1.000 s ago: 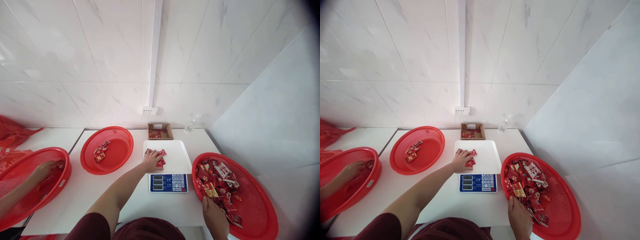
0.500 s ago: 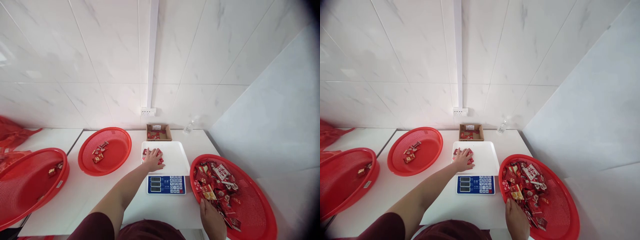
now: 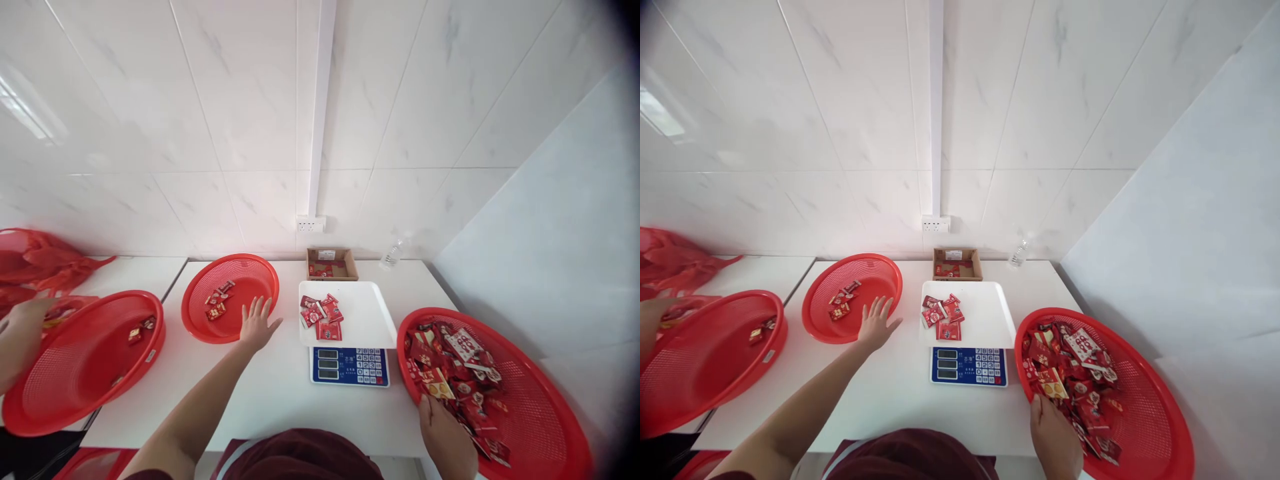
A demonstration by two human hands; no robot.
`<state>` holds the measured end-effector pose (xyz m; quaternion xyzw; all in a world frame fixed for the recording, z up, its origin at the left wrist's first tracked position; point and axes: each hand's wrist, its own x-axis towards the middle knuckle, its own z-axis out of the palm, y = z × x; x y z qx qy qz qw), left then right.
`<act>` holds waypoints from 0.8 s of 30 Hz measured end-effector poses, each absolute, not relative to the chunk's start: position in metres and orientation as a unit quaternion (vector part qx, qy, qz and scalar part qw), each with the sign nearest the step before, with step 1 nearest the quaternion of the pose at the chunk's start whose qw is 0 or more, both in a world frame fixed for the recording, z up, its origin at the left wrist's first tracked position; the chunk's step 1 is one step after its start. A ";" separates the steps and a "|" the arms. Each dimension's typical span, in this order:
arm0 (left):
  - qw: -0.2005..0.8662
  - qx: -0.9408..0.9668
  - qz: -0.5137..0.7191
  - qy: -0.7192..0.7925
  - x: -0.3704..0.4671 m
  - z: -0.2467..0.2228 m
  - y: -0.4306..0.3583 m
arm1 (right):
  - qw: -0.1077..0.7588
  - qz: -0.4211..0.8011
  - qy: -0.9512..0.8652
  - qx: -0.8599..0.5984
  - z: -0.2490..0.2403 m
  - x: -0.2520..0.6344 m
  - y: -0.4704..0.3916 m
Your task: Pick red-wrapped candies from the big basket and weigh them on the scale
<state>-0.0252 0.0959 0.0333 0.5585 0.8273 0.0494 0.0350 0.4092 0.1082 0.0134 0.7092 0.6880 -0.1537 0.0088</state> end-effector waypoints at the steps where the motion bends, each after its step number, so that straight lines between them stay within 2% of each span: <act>1: 0.047 0.553 0.031 0.832 -0.036 0.034 0.085 | 0.007 -0.150 0.688 0.710 0.014 0.408 0.108; 5: 0.092 0.513 -0.033 0.853 -0.063 0.039 0.055 | 0.017 -0.135 0.690 0.710 0.017 0.406 0.107; 9: 0.031 0.541 -0.015 0.840 -0.046 0.042 0.051 | 0.023 -0.122 0.694 0.709 0.017 0.405 0.106; 15: 0.081 0.807 0.039 0.584 0.045 0.030 0.090 | 0.028 -0.120 0.685 0.719 0.019 0.403 0.106; 24: 0.096 0.790 0.035 0.605 0.086 0.039 0.151 | 0.027 -0.139 0.678 0.721 0.019 0.402 0.106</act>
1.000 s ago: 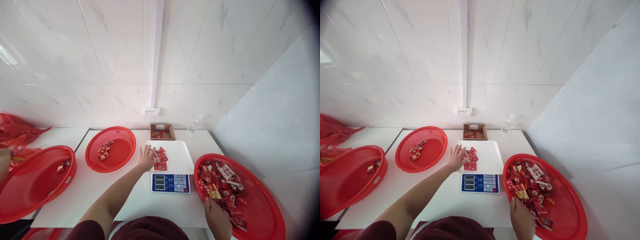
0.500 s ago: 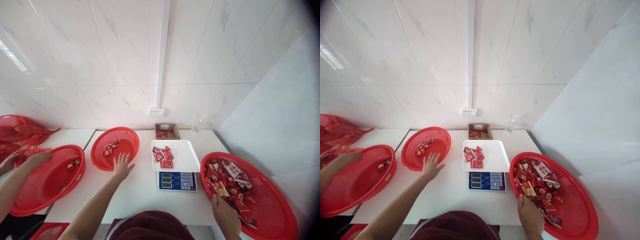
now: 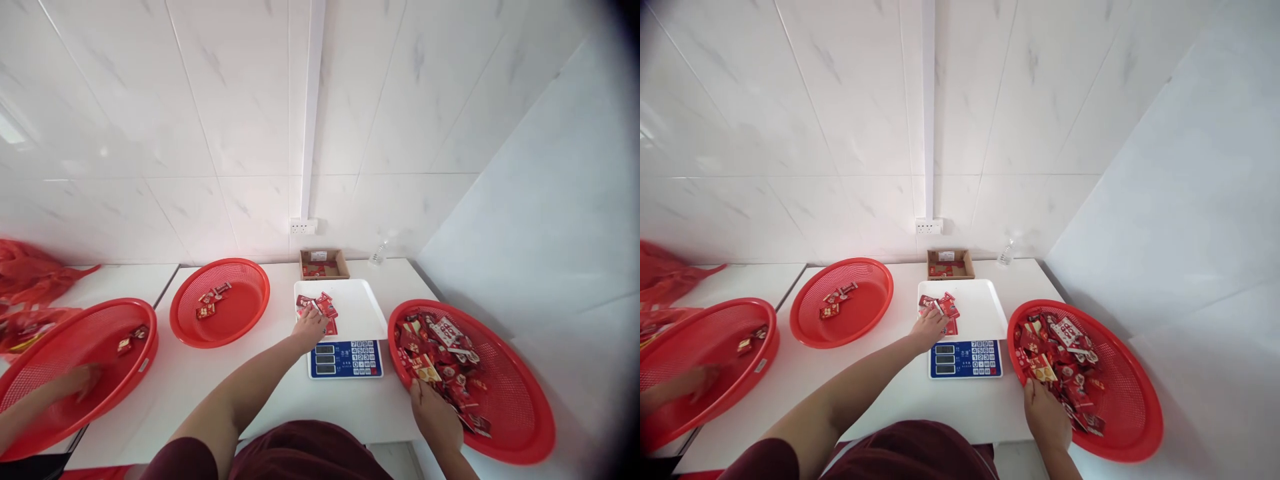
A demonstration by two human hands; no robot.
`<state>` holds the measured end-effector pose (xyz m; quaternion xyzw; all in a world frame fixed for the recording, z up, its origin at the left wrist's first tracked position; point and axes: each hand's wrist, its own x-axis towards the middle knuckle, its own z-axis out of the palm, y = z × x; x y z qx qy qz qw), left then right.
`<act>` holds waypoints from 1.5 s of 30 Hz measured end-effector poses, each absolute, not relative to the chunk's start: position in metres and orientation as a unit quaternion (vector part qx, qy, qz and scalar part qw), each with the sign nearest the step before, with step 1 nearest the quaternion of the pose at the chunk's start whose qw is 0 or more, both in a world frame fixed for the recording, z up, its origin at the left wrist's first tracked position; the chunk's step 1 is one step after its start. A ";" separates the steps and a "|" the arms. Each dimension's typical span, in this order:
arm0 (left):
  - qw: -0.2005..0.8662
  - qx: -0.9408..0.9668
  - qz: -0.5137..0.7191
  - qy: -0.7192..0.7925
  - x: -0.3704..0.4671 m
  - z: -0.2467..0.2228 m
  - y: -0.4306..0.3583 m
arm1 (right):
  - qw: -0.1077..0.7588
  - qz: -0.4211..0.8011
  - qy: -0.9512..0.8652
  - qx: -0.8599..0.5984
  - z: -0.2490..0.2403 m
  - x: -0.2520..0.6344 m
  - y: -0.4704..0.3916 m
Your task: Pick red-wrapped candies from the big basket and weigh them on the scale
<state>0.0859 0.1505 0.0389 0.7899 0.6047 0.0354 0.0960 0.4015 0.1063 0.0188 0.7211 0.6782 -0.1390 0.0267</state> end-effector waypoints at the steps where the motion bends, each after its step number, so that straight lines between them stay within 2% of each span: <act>1: 0.099 0.782 0.042 0.614 0.087 0.039 0.151 | 0.027 -0.138 0.677 0.722 0.019 0.401 0.106; 15: 0.092 0.637 0.103 0.758 0.091 0.047 0.153 | 0.040 -0.131 0.674 0.726 0.020 0.401 0.106; 21: 0.077 0.719 0.113 0.681 0.082 0.035 0.151 | 0.052 -0.125 0.673 0.727 0.024 0.398 0.107; 27: 0.146 0.738 0.050 0.657 0.083 0.028 0.169 | 0.049 -0.138 0.668 0.730 0.024 0.399 0.108; 33: 0.133 0.717 0.120 0.673 0.078 0.027 0.162 | 0.033 -0.133 0.668 0.732 0.021 0.401 0.108; 38: 0.069 0.654 0.167 0.735 0.035 0.022 0.129 | 0.014 -0.120 0.690 0.714 0.005 0.411 0.110; 42: 0.035 0.543 0.131 0.828 -0.027 0.026 0.090 | -0.010 -0.116 0.704 0.701 -0.014 0.422 0.113; 45: 0.048 0.514 0.083 0.853 -0.067 0.033 0.057 | -0.051 -0.122 0.725 0.676 -0.026 0.431 0.112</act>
